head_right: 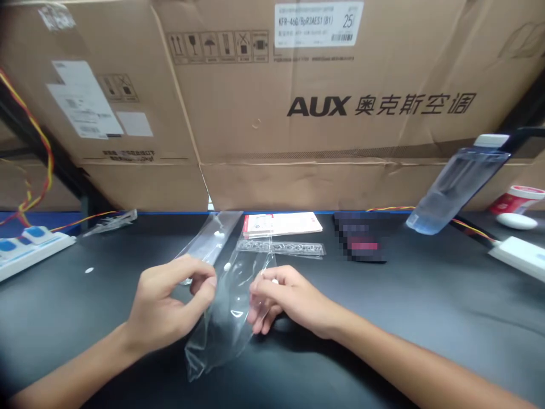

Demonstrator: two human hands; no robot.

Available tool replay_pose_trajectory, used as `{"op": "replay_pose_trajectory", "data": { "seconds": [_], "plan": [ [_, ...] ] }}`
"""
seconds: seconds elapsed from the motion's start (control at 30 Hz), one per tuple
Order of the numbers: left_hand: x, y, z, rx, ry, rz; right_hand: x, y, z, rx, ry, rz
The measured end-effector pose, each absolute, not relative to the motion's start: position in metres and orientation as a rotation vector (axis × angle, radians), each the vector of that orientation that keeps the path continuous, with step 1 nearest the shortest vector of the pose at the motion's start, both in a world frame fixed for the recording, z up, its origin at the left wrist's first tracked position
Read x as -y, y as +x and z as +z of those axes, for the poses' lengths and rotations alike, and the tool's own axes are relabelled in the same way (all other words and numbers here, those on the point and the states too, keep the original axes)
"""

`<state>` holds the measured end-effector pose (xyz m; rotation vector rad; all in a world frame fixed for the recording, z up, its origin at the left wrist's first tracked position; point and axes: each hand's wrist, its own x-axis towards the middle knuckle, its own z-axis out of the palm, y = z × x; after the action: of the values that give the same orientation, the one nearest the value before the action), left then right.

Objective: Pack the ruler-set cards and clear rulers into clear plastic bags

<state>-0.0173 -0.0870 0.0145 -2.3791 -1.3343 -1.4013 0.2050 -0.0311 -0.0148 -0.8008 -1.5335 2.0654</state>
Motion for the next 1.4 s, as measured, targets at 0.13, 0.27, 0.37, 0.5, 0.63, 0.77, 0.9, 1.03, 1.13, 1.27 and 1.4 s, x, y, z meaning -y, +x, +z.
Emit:
{"op": "replay_pose_trajectory", "data": {
  "seconds": [0.13, 0.27, 0.37, 0.5, 0.63, 0.77, 0.9, 1.03, 1.13, 1.27, 1.4],
  "plan": [
    [0.094, -0.006, 0.006, 1.255, -2.785, -1.380, 0.035, 0.200, -0.016, 1.485, -0.846, 1.934],
    [0.095, 0.000, -0.002, 1.113, -2.932, -1.321, 0.036, 0.199, -0.015, 1.385, -0.828, 1.942],
    [0.088, -0.005, -0.002, 1.381, -2.663, -1.412, 0.035, 0.200, -0.015, 1.326, -0.778, 1.967],
    [0.077, -0.017, 0.001, 1.899, -2.242, -1.629, 0.034, 0.203, -0.017, 1.257, -0.742, 1.899],
    [0.071, -0.020, 0.002, 2.177, -2.075, -1.835, 0.031, 0.206, -0.018, 1.195, -0.688, 1.829],
    [0.071, -0.019, 0.006, 2.234, -2.201, -2.030, 0.029, 0.208, -0.018, 1.133, -0.643, 1.805],
    [0.076, -0.016, 0.012, 2.266, -2.990, -1.840, 0.029, 0.207, -0.019, 1.199, -0.687, 1.747],
    [0.083, -0.012, 0.009, 2.241, -3.478, -1.561, 0.031, 0.207, -0.022, 1.474, -0.841, 1.504],
    [0.084, -0.012, 0.006, 2.347, -3.374, -1.648, 0.028, 0.209, -0.025, 1.649, -0.922, 1.240],
    [0.079, -0.015, 0.007, 2.413, -3.281, -1.765, 0.021, 0.214, -0.026, 1.721, -0.987, 1.058],
    [0.075, -0.018, 0.009, 2.456, -3.149, -1.749, 0.020, 0.214, -0.022, 1.681, -0.983, 1.111]
  ]
}}
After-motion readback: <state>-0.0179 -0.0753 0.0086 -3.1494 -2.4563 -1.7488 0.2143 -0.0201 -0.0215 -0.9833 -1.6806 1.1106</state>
